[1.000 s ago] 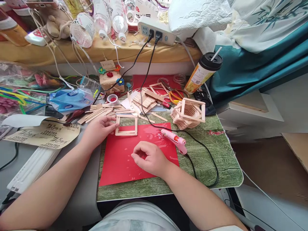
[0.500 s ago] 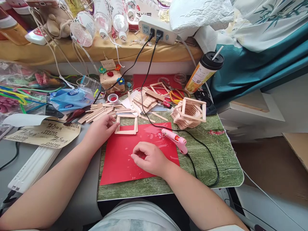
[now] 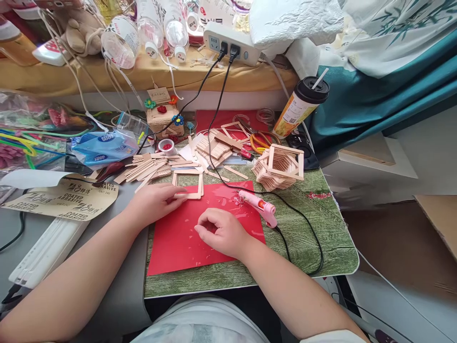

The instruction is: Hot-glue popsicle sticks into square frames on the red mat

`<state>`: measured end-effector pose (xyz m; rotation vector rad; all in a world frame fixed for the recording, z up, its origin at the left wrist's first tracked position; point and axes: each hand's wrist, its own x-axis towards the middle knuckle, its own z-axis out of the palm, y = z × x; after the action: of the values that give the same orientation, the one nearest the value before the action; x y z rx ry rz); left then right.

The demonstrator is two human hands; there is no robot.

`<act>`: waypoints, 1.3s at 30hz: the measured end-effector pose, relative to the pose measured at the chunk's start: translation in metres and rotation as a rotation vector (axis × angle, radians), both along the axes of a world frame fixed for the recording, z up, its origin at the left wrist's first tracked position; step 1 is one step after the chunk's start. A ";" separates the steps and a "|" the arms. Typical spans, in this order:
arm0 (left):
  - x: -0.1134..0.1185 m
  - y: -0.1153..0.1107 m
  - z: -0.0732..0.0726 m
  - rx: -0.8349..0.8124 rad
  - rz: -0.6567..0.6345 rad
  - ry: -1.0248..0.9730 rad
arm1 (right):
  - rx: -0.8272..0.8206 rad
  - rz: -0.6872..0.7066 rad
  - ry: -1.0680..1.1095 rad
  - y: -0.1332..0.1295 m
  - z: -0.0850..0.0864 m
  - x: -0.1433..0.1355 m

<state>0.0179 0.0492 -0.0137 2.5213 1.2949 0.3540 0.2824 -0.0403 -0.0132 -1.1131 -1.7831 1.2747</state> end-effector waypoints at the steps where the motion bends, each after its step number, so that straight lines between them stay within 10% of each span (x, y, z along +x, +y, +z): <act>1: 0.000 0.001 -0.001 -0.005 -0.012 -0.006 | 0.002 0.002 -0.001 0.000 0.000 0.000; 39: 0.002 0.004 -0.004 -0.105 -0.030 -0.061 | -0.023 0.020 -0.033 0.002 -0.002 -0.002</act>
<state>0.0200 0.0533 -0.0180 2.4216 1.2191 0.3441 0.2805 -0.0385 -0.0154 -1.1375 -1.8122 1.2984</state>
